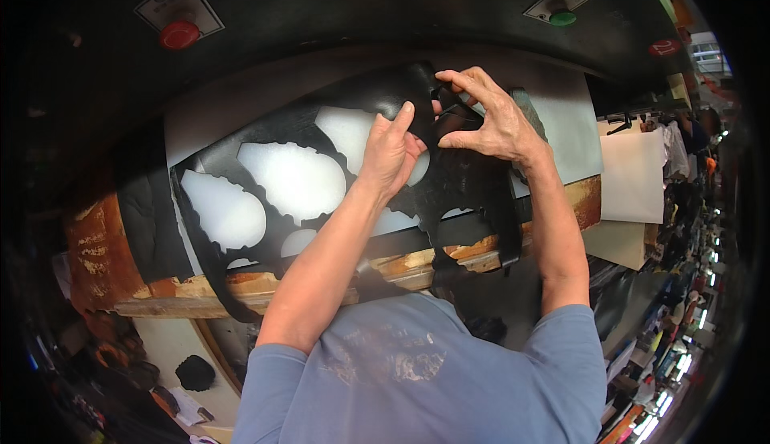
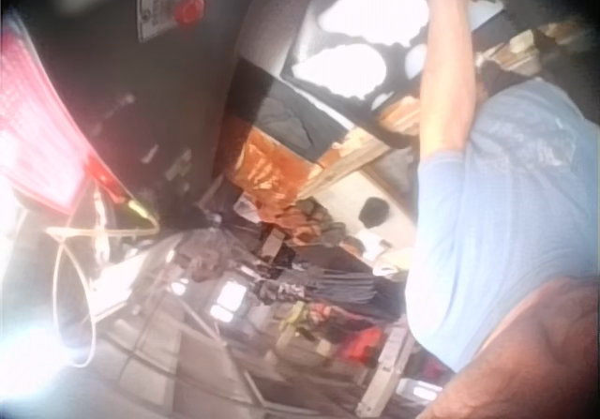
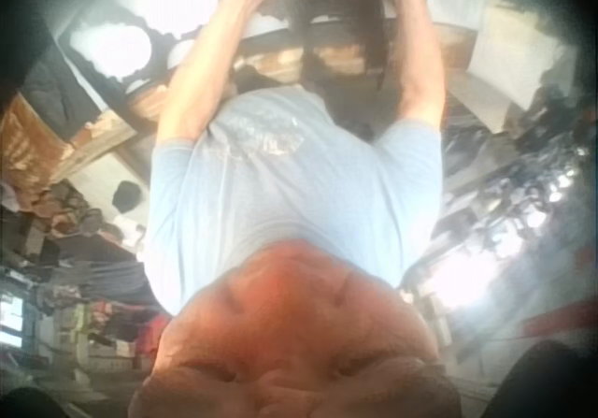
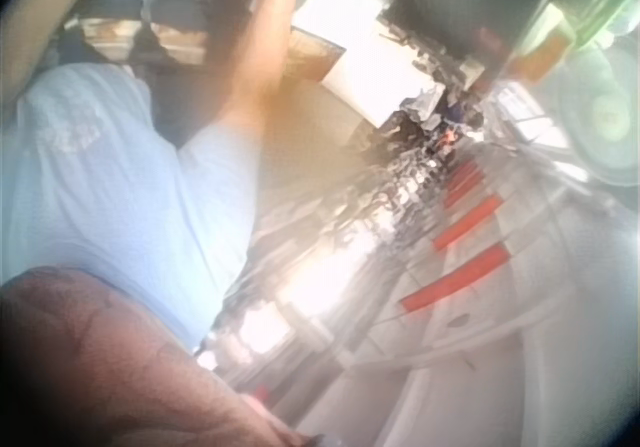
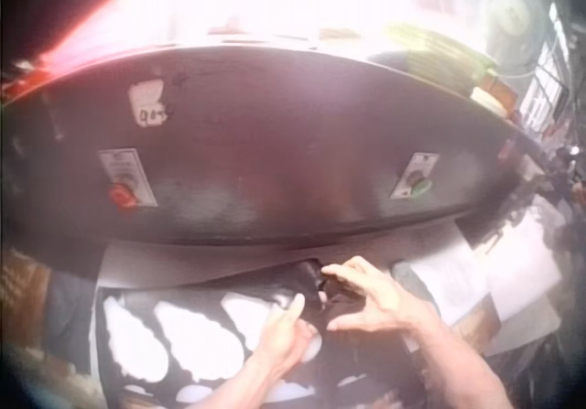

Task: The person repeatedly feeds black rubber sheets through a roller machine, peels off cut shapes, and stacks the remaining material. They handle multiple sheets and cutouts, occasionally adjusting the machine and stacking the processed rubber on the floor.

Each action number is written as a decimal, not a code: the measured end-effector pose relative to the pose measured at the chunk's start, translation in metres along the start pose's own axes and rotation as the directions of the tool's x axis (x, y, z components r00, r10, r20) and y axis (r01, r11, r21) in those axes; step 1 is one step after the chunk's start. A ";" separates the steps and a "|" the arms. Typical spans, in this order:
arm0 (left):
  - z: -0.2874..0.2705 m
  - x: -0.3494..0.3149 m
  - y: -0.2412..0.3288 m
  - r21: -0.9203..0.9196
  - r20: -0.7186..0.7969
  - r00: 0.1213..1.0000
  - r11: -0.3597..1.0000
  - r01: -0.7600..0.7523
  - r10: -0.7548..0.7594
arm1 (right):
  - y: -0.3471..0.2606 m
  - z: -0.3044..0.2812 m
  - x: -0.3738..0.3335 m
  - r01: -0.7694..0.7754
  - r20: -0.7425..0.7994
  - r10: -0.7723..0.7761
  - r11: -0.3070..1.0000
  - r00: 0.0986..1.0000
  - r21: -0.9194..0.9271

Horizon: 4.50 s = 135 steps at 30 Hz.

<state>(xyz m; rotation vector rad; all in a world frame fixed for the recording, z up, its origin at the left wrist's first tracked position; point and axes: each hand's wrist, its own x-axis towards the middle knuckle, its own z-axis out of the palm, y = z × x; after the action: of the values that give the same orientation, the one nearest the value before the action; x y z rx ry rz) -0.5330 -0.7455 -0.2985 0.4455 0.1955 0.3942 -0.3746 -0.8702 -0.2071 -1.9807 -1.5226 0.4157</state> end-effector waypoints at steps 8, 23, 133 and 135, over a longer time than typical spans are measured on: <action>-0.006 0.001 -0.003 0.197 0.001 1.000 0.980 -0.028 0.028 | 0.001 0.000 0.002 0.206 -0.057 -0.217 0.966 0.975 -0.156; 0.027 0.005 0.006 0.159 -0.322 0.947 0.986 0.044 0.010 | 0.026 -0.043 -0.120 0.131 -0.548 0.190 0.860 0.815 0.493; -0.083 -0.285 0.238 0.932 -0.203 0.870 0.360 0.032 0.449 | -0.123 0.113 -0.280 -0.442 -0.317 0.726 0.644 0.611 0.624; -0.065 -0.275 0.228 0.931 -0.129 0.909 0.364 -0.026 0.396 | -0.148 0.128 -0.319 -0.445 -0.299 0.755 0.605 0.583 0.660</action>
<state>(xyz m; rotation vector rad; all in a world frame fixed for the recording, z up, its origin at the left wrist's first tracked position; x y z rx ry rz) -0.8740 -0.6447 -0.2259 1.5688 0.7301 0.6131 -0.6544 -1.1153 -0.2484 -1.8825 -0.2212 0.4184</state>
